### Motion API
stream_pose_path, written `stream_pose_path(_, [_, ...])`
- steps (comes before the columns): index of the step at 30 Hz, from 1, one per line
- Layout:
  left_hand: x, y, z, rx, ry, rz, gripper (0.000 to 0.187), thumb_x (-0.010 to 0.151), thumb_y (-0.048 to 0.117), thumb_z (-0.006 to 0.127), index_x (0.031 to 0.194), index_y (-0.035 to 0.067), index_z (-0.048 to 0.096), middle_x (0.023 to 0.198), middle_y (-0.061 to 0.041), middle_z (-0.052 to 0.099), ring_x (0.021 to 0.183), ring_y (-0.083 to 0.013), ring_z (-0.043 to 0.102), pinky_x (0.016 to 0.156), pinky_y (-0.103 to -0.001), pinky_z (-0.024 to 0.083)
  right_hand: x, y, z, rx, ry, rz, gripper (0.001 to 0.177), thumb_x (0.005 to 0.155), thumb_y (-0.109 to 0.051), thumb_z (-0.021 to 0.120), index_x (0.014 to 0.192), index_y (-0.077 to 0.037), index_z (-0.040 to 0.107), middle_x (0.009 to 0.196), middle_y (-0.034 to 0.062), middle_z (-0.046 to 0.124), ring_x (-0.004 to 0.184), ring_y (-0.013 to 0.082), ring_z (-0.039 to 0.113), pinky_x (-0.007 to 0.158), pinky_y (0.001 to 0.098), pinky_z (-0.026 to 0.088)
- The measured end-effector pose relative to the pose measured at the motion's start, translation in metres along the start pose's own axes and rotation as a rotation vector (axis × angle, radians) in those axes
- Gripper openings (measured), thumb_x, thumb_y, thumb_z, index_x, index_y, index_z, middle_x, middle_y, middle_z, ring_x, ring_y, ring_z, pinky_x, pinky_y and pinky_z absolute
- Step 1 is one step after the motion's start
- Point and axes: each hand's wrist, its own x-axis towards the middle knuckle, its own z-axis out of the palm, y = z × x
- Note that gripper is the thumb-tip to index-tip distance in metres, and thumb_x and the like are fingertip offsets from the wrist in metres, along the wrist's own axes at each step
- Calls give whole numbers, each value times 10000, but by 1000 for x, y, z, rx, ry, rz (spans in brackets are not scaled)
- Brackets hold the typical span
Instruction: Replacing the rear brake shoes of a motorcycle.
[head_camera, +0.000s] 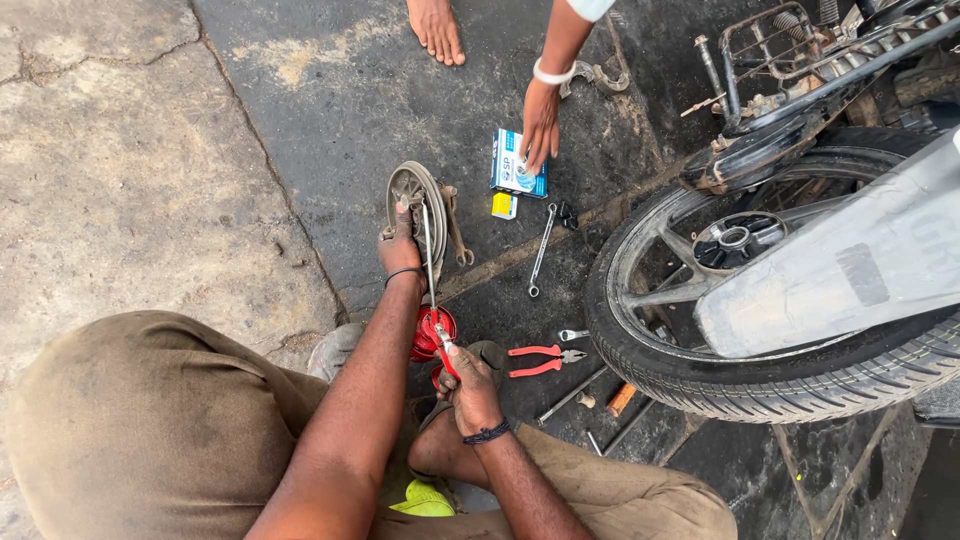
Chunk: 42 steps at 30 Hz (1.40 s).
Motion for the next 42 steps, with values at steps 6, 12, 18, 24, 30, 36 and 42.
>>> stream_pose_path(6, [-3, 6, 1, 44, 21, -39, 759, 789, 556, 790, 1231, -10, 545, 1015, -162, 703, 820, -243, 731, 666, -414, 637, -5, 0, -2, -31, 19, -12, 460, 984, -458, 612, 1122, -25, 689, 681, -49, 436, 651, 78, 454, 621, 273, 433])
stream_pose_path(12, [26, 18, -9, -5, 24, -80, 742, 839, 547, 764, 1227, -68, 617, 1043, -173, 748, 818, -249, 767, 690, -403, 650, 5, -6, -15, 185, 53, -152, 418, 980, -455, 572, 1136, -76, 654, 644, -58, 407, 598, 98, 446, 562, 287, 407])
stream_pose_path(18, [20, 50, 1, 24, 77, -130, 729, 891, 539, 703, 1209, -114, 651, 1015, -169, 750, 770, -266, 747, 656, -436, 622, 191, 20, -43, 294, 129, -99, 347, 972, -491, 604, 1012, -147, 630, 602, -49, 415, 547, 136, 457, 527, 340, 419])
stream_pose_path(24, [-10, 75, 20, 63, -71, -197, 730, 890, 583, 692, 1247, -52, 641, 1046, -144, 748, 850, -272, 733, 748, -440, 597, 226, 4, -29, -139, 284, -10, 466, 909, -595, 595, 1063, -163, 673, 790, 35, 703, 719, 192, 669, 636, 379, 539])
stream_pose_path(30, [-58, 62, 49, 306, -219, -216, 698, 853, 540, 743, 1139, -95, 703, 1009, -172, 757, 817, -280, 712, 695, -438, 578, 65, -151, 30, -297, 281, -713, 421, 999, -453, 505, 1262, -141, 609, 1057, 0, 699, 849, 73, 672, 621, 233, 520])
stream_pose_path(36, [-101, 59, 61, 552, -308, -90, 648, 842, 553, 732, 1104, -39, 717, 983, -149, 765, 813, -206, 734, 740, -383, 582, 18, -194, 4, -384, 241, -932, 280, 1047, -120, 662, 1294, -30, 566, 994, 55, 614, 733, 99, 561, 626, 251, 506])
stream_pose_path(42, [-98, 20, 55, 613, -564, -76, 625, 951, 528, 737, 1043, -90, 760, 940, -130, 736, 784, -179, 639, 717, -348, 530, -1, -250, 8, -764, 369, -1489, 324, 1088, -136, 641, 1376, -25, 543, 1197, 86, 630, 874, 121, 569, 767, 249, 517])
